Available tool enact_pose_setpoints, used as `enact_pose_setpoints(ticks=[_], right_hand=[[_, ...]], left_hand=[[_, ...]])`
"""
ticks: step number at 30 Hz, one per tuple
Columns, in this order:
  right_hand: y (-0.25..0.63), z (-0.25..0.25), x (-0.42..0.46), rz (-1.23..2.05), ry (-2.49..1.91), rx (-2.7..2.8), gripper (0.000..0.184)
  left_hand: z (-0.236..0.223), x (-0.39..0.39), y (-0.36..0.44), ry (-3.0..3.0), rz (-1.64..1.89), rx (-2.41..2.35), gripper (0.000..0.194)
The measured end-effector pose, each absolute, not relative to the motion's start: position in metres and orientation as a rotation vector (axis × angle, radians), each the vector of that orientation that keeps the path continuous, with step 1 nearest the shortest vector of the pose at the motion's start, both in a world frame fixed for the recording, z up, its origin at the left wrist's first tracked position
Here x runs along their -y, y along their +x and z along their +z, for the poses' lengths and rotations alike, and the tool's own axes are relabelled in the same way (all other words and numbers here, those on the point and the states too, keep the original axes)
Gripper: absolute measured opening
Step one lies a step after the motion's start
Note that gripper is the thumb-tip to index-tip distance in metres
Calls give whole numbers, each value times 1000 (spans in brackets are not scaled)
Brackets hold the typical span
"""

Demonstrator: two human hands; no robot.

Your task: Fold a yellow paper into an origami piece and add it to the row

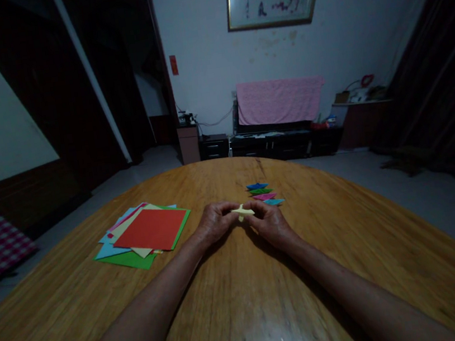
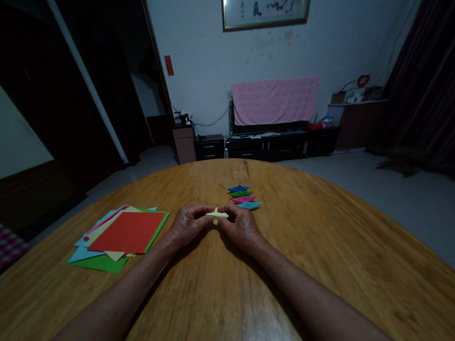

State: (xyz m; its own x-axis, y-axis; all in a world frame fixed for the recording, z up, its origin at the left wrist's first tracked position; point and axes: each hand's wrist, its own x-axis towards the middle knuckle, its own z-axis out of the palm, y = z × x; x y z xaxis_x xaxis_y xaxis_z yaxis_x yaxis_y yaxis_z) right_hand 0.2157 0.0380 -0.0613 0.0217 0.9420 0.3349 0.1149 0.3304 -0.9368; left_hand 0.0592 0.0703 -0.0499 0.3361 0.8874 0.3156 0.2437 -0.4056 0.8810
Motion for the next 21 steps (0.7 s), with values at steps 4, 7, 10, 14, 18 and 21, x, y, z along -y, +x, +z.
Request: enact_pose_setpoints(ticks=[4,7,10,14,18,21], right_hand=[[215,-62,-38,754,-1101,1414,21],[215,-64,-39,652,-1126,1454,19],[216,-67,-40,593,-1153,1481,19],[217,-69,-41,544,-1187,1511,18],[218,-69,-41,474,-1217,1539,16],[218,-68,-40,393,-1228,1575,15]], left_hand=[[-50,-70,59,1986,1104,-1015,18],[-51,-70,58,2036,1109,-1007,17],[-51,-71,58,2070,1114,-1009,17],[-52,-71,59,2127,1139,-1028,15],[-55,-73,60,2192,1147,-1073,13],[-56,-74,61,2223,1168,-1073,12]])
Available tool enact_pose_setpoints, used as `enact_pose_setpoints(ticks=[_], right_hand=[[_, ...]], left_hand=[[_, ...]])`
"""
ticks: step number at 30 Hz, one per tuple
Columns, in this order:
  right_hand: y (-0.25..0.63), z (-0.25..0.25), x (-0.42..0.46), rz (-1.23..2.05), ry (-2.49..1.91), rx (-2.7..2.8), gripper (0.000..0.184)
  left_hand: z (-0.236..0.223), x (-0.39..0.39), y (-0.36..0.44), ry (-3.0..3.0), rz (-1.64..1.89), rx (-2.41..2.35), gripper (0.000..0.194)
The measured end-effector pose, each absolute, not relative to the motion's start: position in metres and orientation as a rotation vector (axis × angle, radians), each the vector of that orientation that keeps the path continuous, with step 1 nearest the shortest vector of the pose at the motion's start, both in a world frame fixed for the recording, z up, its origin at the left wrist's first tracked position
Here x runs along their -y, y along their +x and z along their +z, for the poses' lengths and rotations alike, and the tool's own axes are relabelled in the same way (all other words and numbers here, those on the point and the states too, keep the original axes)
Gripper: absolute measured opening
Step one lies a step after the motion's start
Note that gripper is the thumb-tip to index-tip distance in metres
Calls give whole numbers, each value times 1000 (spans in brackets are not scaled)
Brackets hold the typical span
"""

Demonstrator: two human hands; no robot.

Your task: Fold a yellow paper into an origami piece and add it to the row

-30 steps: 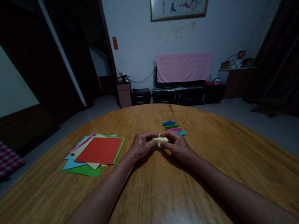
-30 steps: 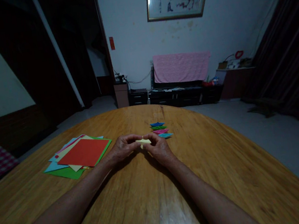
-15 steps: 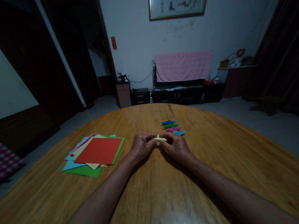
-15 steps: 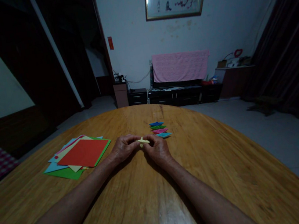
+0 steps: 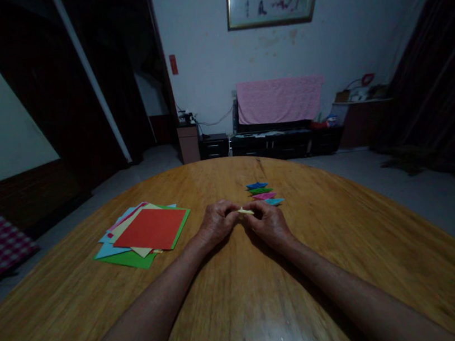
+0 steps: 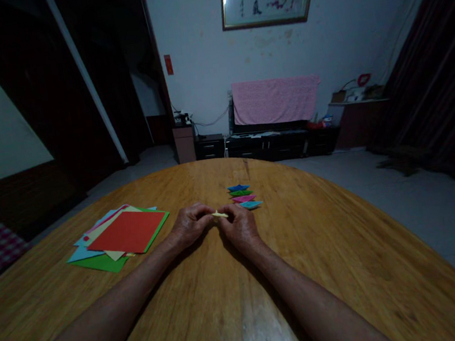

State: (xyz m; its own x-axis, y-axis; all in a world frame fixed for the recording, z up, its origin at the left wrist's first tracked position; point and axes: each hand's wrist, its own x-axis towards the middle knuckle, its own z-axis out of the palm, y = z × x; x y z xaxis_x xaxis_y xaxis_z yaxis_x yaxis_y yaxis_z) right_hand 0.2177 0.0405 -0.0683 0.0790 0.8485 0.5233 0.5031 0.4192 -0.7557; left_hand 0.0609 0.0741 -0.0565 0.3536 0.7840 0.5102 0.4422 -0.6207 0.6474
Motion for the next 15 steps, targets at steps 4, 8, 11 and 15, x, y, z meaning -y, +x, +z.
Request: enact_pose_setpoints(ticks=[4,8,11,15], right_hand=[[218,-68,-41,301,-1259,1607,13],[219,-68,-41,254,-1254,1624,14],[221,-69,-42,213,-1234,1641,15],[224,-71,-44,143,-1207,1673,15]], left_hand=[[-55,-73,62,2253,1182,-1069,13],[-54,-72,61,2318,1186,-1074,13],[-55,-73,60,2354,1194,-1088,12],[-55,-74,59,2347,1202,-1097,12]])
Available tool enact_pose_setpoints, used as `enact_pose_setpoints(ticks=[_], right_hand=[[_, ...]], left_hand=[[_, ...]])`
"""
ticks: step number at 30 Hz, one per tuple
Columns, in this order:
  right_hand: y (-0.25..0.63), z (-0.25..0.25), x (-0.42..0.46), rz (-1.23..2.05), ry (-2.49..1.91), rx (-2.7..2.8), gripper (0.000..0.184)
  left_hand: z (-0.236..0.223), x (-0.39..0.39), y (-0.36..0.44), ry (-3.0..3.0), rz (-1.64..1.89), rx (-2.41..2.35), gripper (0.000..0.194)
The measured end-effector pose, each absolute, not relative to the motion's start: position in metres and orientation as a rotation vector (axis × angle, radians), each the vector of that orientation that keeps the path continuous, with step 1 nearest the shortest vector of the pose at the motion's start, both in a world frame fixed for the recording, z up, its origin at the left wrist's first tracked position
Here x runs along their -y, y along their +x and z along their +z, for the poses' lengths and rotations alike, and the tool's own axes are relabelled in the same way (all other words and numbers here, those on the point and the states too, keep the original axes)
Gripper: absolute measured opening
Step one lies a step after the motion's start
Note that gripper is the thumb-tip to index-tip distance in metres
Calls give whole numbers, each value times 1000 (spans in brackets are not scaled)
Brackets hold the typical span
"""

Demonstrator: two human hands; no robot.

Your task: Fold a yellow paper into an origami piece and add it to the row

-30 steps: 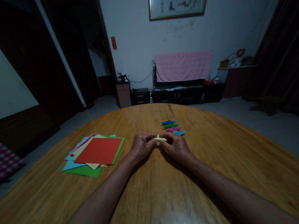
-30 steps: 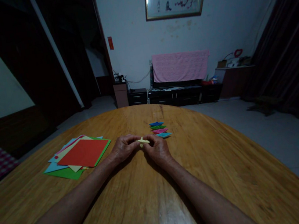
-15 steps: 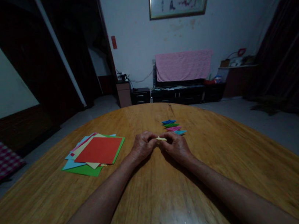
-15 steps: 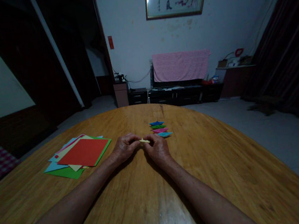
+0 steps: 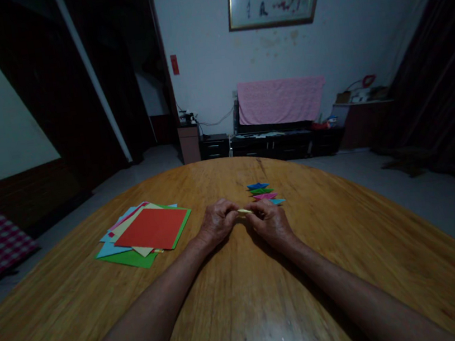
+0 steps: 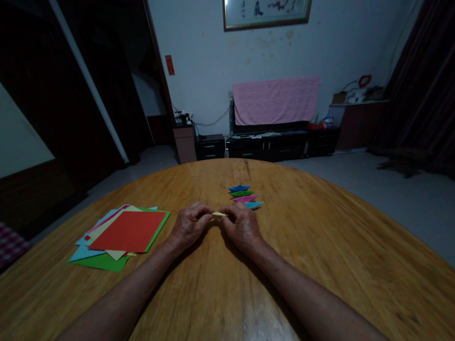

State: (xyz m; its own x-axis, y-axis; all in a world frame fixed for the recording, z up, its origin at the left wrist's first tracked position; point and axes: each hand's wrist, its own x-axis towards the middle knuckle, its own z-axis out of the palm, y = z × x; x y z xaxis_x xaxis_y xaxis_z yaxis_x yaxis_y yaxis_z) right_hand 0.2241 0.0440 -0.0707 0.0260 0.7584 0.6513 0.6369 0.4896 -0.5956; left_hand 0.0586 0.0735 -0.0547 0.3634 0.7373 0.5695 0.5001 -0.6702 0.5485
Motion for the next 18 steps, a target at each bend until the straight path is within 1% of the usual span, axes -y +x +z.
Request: enact_pose_setpoints(ticks=[3,7,10,14,18], right_hand=[[226,-70,-44,26,-1189,1729,15],[229,-68,-43,-130,-1160,1771,14],[230,-66,-43,-190,-1111,1769,14],[229,-63,-41,-222,-1052,1777,15],[228,-59,-38,-226,-1015,1812,15]], left_hand=[[-56,-73,59,2305,1207,-1094,11],[-60,-75,61,2025,1168,-1080,11],[-60,-77,61,1767,1133,-1088,19],[-55,-76,58,1576,934,-1090,23],[-51,-75,53,1374,806,-880,26]])
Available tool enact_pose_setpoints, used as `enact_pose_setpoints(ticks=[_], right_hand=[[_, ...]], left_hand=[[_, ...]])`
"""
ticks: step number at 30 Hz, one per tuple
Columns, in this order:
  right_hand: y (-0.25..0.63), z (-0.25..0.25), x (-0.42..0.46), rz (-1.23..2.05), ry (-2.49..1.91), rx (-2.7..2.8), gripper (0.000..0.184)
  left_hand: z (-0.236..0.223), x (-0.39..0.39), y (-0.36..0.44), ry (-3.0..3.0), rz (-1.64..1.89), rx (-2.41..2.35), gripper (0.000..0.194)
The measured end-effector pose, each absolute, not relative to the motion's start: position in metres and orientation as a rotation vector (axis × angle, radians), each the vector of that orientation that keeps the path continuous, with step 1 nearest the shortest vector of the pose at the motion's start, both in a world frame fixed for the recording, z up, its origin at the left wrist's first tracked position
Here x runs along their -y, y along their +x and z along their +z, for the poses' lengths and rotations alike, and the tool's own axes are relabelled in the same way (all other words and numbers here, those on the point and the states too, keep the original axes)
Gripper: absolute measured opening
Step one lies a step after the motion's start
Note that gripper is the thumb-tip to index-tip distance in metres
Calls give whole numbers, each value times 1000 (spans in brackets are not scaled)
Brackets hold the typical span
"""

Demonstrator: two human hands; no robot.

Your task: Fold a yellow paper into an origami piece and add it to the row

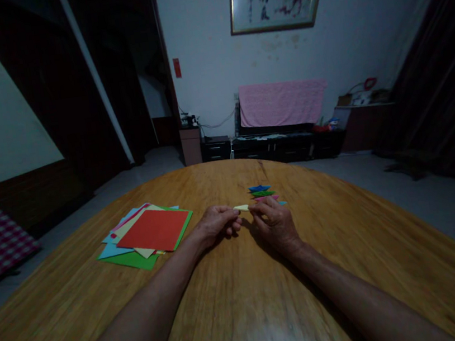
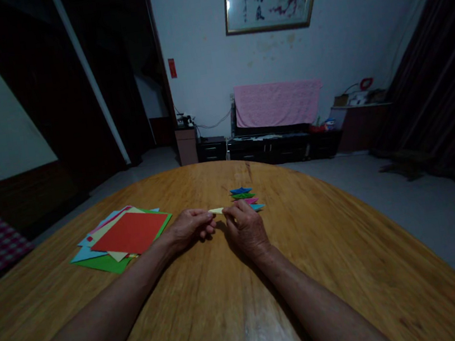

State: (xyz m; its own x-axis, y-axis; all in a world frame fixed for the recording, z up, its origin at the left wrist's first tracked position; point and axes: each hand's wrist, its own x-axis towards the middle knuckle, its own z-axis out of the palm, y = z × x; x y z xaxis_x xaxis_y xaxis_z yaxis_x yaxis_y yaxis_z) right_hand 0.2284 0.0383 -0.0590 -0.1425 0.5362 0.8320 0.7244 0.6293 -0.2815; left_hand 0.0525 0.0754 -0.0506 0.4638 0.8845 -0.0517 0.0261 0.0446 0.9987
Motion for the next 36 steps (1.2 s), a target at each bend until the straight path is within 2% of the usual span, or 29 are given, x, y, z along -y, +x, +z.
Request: enact_pose_setpoints(ticks=[10,13,18,26,31,36], right_hand=[[226,-60,-34,-201,-986,1944,15],[223,-62,-36,-52,-1019,1854,14],[217,-60,-34,294,-1116,1686,29],[213,-55,-32,798,-987,1511,25],[216,-60,-37,921,-1052,1379,37],[218,-59,-37,979,-1020,1402,28]], left_hand=[[-42,-74,50,1116,771,-900,19],[-43,-77,48,1122,784,-909,19],[-46,-83,43,1128,806,-868,18],[-43,-76,49,1220,846,-970,18],[-40,-71,54,1278,874,-994,19],[-39,-67,56,1351,932,-987,19]])
